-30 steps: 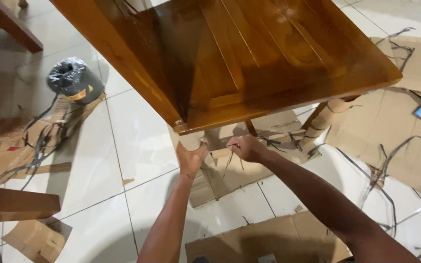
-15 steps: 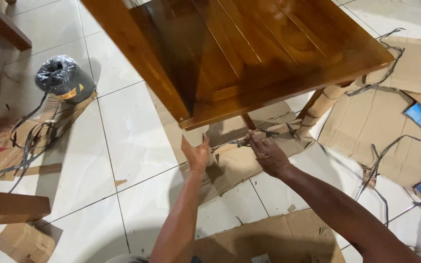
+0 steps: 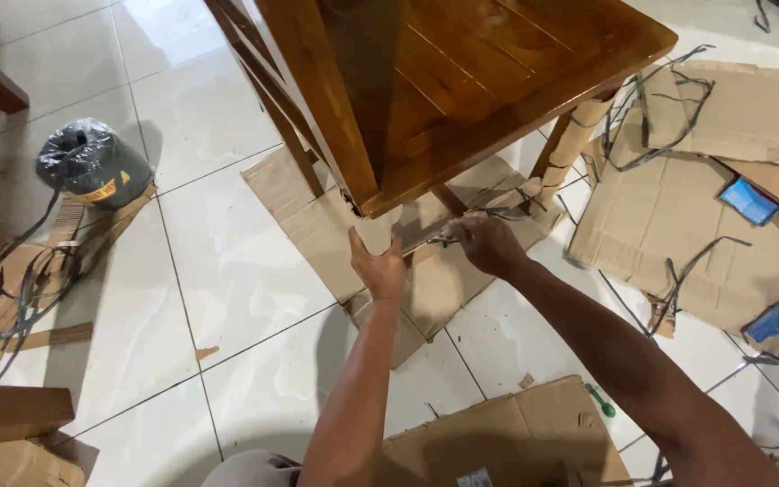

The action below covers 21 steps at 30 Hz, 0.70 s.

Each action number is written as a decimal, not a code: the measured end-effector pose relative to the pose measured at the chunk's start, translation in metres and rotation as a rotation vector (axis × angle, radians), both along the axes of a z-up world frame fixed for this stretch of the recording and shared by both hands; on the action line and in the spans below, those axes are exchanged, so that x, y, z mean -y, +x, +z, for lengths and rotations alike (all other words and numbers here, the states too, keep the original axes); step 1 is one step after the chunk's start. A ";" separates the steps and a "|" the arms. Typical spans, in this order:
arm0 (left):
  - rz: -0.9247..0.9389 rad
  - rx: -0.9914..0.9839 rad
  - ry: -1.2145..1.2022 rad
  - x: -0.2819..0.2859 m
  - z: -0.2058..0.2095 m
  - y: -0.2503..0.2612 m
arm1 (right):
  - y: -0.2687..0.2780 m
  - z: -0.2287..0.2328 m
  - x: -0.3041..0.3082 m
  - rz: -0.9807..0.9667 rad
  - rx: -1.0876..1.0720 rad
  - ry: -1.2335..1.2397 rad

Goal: Wrapping wooden furniture legs with cardboard and securing them with plastic ties for protection

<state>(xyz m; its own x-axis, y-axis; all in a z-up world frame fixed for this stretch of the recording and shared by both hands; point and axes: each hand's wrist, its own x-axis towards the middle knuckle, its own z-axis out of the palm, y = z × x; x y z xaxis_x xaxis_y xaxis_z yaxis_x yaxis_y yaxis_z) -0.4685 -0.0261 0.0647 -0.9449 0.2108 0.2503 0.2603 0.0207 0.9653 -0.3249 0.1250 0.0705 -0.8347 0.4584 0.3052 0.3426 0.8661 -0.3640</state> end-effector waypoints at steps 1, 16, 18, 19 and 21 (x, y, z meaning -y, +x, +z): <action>0.022 -0.024 -0.017 0.000 -0.007 -0.004 | 0.000 -0.019 -0.011 0.035 0.065 0.421; -0.178 0.065 -0.057 0.012 -0.013 -0.012 | 0.045 0.055 0.000 -0.229 -0.203 -1.061; -0.236 -0.104 0.040 0.013 -0.011 -0.010 | 0.044 0.056 0.001 -0.236 -0.213 -1.098; -0.257 -0.157 0.093 0.014 0.006 -0.004 | 0.044 0.059 0.004 -0.241 -0.224 -1.113; -0.277 -0.210 0.147 0.014 0.016 -0.001 | 0.042 0.064 0.009 -0.245 -0.235 -1.128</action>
<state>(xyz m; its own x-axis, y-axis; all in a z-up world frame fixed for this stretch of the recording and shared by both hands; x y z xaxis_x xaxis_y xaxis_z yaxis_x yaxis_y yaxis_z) -0.4694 -0.0406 0.0809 -0.7818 0.3986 0.4796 0.4295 -0.2134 0.8775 -0.2828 0.1159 0.1347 -0.6639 0.7078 -0.2413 0.2775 -0.0666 -0.9584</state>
